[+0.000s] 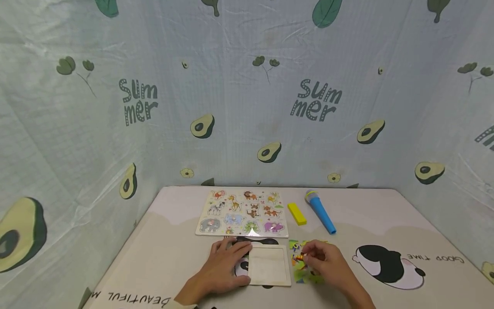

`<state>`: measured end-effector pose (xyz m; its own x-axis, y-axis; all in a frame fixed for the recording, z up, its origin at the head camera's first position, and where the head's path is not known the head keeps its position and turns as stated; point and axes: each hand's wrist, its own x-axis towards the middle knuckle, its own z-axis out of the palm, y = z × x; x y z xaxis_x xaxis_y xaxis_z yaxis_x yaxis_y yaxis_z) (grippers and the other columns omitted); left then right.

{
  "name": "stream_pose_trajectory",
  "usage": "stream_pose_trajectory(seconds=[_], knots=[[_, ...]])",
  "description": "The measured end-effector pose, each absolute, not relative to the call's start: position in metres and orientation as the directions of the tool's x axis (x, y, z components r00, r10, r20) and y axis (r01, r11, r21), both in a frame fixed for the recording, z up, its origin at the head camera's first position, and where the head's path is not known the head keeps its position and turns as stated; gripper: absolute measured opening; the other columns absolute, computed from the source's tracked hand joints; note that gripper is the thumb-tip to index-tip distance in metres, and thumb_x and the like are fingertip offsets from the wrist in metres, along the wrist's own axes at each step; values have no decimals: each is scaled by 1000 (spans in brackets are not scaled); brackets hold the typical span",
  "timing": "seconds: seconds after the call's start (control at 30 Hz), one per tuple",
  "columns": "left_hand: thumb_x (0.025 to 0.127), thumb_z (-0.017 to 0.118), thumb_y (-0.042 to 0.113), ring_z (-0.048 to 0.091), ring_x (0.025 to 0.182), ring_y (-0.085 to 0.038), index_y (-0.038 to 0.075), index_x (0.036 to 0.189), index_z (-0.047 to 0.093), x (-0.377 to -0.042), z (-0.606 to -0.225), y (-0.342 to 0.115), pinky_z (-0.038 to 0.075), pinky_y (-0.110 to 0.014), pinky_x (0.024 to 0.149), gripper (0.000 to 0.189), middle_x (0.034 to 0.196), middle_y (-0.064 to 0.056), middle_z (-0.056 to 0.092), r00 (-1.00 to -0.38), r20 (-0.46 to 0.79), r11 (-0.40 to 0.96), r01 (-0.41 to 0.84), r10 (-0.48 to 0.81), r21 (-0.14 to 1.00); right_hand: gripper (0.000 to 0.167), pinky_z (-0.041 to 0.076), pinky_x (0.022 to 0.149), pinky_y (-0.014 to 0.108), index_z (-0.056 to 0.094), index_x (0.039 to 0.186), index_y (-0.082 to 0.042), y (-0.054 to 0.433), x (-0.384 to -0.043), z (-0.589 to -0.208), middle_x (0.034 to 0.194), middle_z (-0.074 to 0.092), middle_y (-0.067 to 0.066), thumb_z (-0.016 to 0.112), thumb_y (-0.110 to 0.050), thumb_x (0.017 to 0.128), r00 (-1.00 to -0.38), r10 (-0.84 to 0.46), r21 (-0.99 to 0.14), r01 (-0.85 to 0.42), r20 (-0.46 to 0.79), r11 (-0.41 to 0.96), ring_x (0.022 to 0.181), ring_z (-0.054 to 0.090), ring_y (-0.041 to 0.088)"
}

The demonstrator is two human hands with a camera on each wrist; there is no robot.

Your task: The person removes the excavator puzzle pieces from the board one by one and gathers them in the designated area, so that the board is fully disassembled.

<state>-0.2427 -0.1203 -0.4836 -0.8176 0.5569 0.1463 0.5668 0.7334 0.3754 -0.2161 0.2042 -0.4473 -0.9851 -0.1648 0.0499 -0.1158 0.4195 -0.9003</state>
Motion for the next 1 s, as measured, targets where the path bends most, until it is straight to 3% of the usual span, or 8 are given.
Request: stream_pose_trajectory(seconds=[0.47, 1.0], knots=[[83, 64, 59, 30, 145, -32, 25, 152, 49, -243, -486, -120, 23, -63, 109, 79, 155, 11, 45, -825, 132, 745, 555, 549, 371, 18, 43, 50, 24, 65, 107, 5, 229, -218, -445, 86, 65, 10, 67, -5, 93, -989, -147, -916, -56, -3, 398, 60, 51, 16], [82, 65, 59, 31, 145, -32, 26, 152, 49, -245, -487, -120, 23, -63, 110, 79, 155, 12, 45, -829, 129, 751, 550, 544, 366, 18, 47, 56, 29, 68, 105, 4, 267, -223, -455, 83, 64, 5, 67, -7, 91, -986, -118, -875, 46, -117, 482, 68, 54, 19]])
